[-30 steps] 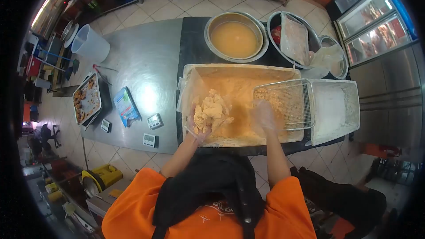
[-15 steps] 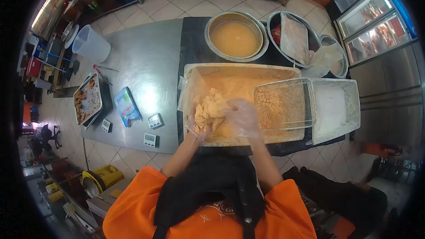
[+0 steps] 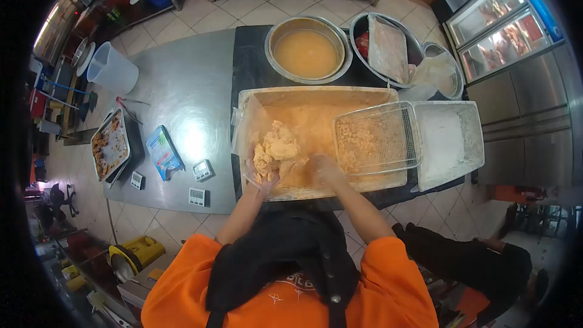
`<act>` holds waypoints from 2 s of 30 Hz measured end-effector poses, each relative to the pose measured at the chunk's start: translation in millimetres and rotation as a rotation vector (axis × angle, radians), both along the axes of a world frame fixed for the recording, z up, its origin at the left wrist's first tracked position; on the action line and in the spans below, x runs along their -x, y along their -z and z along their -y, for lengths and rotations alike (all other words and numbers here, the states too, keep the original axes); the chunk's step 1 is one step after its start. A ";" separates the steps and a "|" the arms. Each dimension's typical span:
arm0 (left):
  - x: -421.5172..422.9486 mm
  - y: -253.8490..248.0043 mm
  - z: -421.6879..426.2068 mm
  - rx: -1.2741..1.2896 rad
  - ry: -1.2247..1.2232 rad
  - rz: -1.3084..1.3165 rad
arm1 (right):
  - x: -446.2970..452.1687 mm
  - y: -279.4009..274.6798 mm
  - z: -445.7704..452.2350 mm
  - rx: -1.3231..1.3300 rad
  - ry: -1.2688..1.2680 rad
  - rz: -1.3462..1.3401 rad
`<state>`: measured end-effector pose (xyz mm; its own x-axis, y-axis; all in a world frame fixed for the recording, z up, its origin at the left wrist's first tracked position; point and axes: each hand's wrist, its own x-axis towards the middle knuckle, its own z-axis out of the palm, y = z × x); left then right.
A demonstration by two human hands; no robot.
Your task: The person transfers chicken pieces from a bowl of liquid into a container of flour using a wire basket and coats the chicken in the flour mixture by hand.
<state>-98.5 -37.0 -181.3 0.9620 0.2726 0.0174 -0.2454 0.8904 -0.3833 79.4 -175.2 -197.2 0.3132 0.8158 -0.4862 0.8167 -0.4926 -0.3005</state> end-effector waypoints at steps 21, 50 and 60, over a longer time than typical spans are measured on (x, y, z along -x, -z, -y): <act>-3.4 -25.9 1.0 -0.034 0.038 -0.369 | -27.6 -32.0 15.9 0.514 -0.285 0.019; -7.6 -45.5 3.6 -0.103 -0.056 -0.407 | -50.4 -147.7 -17.3 -0.647 0.343 -0.028; -8.0 -51.3 2.3 -0.177 -0.023 -0.378 | 6.3 -178.0 -42.6 -0.504 0.396 -0.704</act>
